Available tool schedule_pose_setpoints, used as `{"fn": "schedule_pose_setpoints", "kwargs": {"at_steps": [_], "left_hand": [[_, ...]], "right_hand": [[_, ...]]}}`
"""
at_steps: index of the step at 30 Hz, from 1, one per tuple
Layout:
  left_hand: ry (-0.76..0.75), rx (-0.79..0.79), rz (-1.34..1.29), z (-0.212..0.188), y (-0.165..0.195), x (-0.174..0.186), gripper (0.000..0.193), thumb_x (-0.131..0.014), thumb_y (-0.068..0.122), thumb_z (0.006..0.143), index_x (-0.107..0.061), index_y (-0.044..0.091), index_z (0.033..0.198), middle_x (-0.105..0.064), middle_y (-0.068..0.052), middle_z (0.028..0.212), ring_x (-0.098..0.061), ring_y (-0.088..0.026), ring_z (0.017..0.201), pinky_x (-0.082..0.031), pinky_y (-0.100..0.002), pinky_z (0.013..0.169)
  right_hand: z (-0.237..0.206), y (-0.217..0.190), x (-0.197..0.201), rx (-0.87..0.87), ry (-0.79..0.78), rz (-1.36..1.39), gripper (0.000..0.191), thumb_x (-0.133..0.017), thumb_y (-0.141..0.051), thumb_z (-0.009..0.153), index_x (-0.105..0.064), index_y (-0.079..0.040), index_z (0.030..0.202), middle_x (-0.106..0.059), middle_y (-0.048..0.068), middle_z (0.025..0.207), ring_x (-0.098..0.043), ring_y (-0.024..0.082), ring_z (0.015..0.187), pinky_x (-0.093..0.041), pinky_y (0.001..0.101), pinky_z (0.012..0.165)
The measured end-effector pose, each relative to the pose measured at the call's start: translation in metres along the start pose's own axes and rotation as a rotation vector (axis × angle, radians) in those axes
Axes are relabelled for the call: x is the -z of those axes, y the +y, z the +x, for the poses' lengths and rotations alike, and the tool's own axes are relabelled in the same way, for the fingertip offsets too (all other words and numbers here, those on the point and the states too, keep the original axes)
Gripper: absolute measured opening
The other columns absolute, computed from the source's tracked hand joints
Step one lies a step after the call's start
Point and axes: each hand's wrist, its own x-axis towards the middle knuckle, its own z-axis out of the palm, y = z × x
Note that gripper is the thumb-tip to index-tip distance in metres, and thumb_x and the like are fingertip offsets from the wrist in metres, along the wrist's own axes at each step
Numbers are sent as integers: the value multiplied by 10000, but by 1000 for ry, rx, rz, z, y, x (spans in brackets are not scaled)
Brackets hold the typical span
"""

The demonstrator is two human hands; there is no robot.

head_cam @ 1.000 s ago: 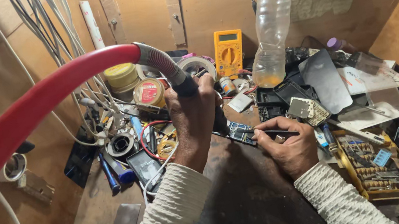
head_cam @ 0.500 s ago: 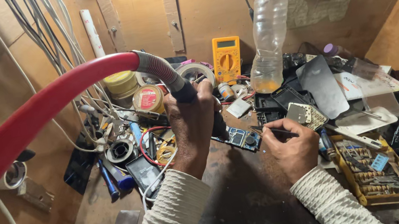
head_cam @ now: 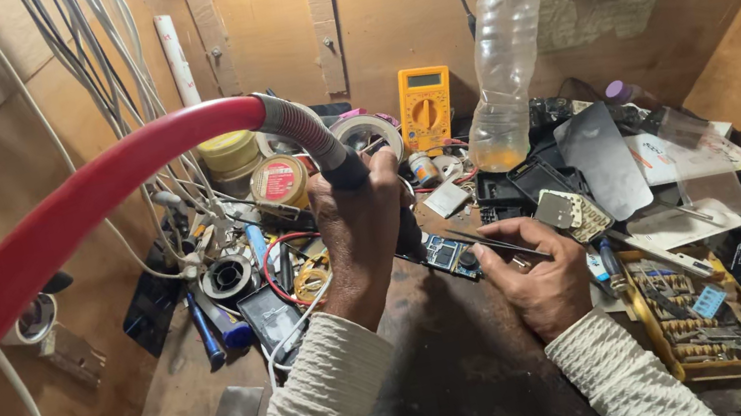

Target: The person solders components onto a small circuit board at a cluttered workbench. They hold the board steady with one hand while applying a soldering iron to its contacts, occasionally repositioning the board and using a small tool on the components.

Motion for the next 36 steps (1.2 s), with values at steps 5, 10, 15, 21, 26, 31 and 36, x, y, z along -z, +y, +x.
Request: {"fn": "schedule_pose_setpoints", "kwargs": {"at_steps": [5, 10, 15, 21, 26, 31, 36], "left_hand": [[1, 6, -35, 0, -3, 0, 250, -657, 144, 839, -639, 24, 620, -633, -40, 506, -632, -124, 452, -517, -301, 482], [12, -13, 0, 0, -3, 0, 263, -657, 147, 836, -647, 18, 607, -633, -49, 505, -633, -127, 458, -519, -307, 493], [0, 5, 3, -1, 1, 0, 274, -645, 160, 840, -639, 19, 605, -629, -47, 499, -631, -133, 451, -520, -315, 488], [-11, 9, -12, -2, 4, 1, 253, -641, 155, 835, -640, 22, 620, -630, -43, 511, -636, -131, 468, -526, -311, 499], [-3, 14, -1, -1, 3, 1, 246, -640, 150, 825, -646, 13, 620, -628, -48, 505, -635, -140, 457, -522, -312, 497], [-7, 7, -13, 0, 1, 1, 254, -637, 156, 829, -659, 9, 622, -639, -51, 508, -645, -139, 458, -529, -308, 507], [14, 34, -10, 1, -3, 2, 248, -644, 167, 825, -667, 16, 630, -649, -45, 521, -642, -131, 474, -528, -314, 511]], "right_hand": [[1, 1, 2, -23, -52, -45, 176, -776, -124, 867, -789, -47, 1025, -787, 41, 839, -695, 62, 703, -561, 223, 614], [3, 7, 1, -1, -47, -41, 195, -789, -170, 867, -796, -55, 1024, -791, 27, 853, -682, 65, 682, -549, 217, 595], [3, 9, 1, -67, -42, -114, 182, -774, -210, 891, -794, -66, 1001, -777, 43, 751, -678, 84, 620, -528, 234, 554], [1, 9, -1, -40, -42, -25, 184, -744, -215, 908, -774, -52, 988, -791, 24, 783, -723, 60, 664, -584, 217, 582], [-1, 9, -1, -60, -32, -77, 184, -757, -212, 905, -782, -50, 986, -786, 34, 764, -703, 60, 636, -563, 226, 575], [0, 13, 0, -44, -39, -122, 176, -768, -202, 895, -785, -50, 981, -779, 46, 775, -692, 73, 629, -540, 233, 577], [0, 15, 0, 68, -30, -183, 159, -780, -180, 886, -796, -32, 941, -777, 24, 885, -720, 78, 698, -560, 229, 623]]}}
